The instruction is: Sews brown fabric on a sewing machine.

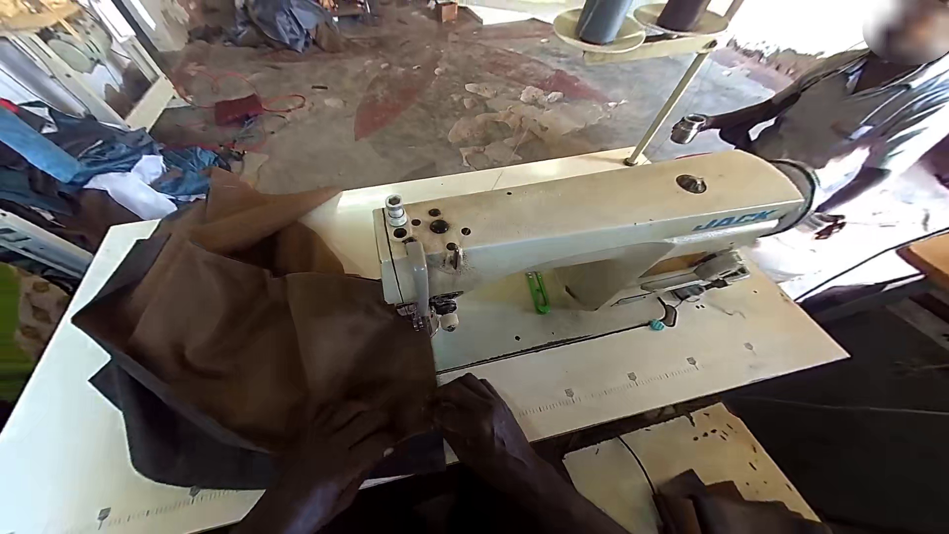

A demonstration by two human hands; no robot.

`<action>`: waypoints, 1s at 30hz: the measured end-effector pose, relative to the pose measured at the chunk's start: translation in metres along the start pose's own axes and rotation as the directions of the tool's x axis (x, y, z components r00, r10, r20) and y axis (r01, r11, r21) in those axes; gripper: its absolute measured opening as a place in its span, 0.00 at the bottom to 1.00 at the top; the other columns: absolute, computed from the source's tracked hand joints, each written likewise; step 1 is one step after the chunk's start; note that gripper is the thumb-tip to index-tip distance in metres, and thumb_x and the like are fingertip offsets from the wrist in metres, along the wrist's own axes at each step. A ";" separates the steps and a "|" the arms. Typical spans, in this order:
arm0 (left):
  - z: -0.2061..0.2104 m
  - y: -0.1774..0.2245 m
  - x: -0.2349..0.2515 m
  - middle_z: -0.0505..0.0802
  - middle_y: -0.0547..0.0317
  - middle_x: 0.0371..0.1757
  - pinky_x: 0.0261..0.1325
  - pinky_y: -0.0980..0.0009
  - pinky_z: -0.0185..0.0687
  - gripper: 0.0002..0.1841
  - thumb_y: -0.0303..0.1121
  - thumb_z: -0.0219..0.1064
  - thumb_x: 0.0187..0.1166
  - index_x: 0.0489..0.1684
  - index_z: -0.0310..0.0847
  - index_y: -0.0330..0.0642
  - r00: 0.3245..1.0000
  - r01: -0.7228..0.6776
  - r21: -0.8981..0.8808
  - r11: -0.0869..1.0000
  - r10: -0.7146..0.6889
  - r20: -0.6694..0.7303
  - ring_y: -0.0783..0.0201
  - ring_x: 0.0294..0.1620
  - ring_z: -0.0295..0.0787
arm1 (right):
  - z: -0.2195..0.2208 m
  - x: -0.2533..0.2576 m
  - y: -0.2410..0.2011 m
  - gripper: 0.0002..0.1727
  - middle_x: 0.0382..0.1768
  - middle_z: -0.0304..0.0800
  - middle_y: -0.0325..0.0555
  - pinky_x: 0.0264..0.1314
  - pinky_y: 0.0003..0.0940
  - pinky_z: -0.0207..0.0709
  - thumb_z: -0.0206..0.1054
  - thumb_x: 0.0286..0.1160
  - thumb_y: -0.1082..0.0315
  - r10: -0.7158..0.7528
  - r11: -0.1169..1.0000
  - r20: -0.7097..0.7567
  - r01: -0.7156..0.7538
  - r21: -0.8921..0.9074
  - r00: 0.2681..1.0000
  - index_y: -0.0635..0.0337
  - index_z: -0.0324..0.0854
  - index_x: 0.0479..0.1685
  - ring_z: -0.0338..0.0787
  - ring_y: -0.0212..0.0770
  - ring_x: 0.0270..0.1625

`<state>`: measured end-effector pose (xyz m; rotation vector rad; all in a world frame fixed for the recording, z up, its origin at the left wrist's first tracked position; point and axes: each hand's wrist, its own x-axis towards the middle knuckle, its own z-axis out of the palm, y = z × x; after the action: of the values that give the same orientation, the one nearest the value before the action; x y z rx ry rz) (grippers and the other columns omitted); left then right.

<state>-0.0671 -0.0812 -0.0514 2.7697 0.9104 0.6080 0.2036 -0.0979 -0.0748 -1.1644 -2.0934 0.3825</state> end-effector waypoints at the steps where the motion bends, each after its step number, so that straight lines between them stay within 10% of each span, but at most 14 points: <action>1: -0.004 0.000 0.001 0.92 0.65 0.57 0.69 0.54 0.80 0.13 0.43 0.57 0.90 0.49 0.89 0.56 1.000 0.002 -0.005 1.000 -0.002 0.017 0.58 0.66 0.85 | 0.001 -0.002 -0.002 0.10 0.52 0.93 0.39 0.56 0.42 0.82 0.63 0.84 0.62 0.006 1.000 -0.005 -0.006 0.000 1.000 0.47 0.93 0.45 0.89 0.42 0.57; 30: 0.025 -0.031 0.032 0.90 0.64 0.64 0.71 0.60 0.78 0.13 0.48 0.57 0.90 0.53 0.89 0.62 1.000 -0.003 -0.084 0.996 0.004 0.007 0.62 0.70 0.82 | 0.000 0.026 0.026 0.12 0.46 0.91 0.32 0.52 0.33 0.82 0.62 0.83 0.66 0.017 1.000 0.047 -0.017 -0.007 0.999 0.44 0.94 0.46 0.86 0.35 0.51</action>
<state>-0.0491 -0.0380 -0.0717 2.6981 0.8586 0.6211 0.2105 -0.0617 -0.0783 -1.1881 -2.1282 0.4147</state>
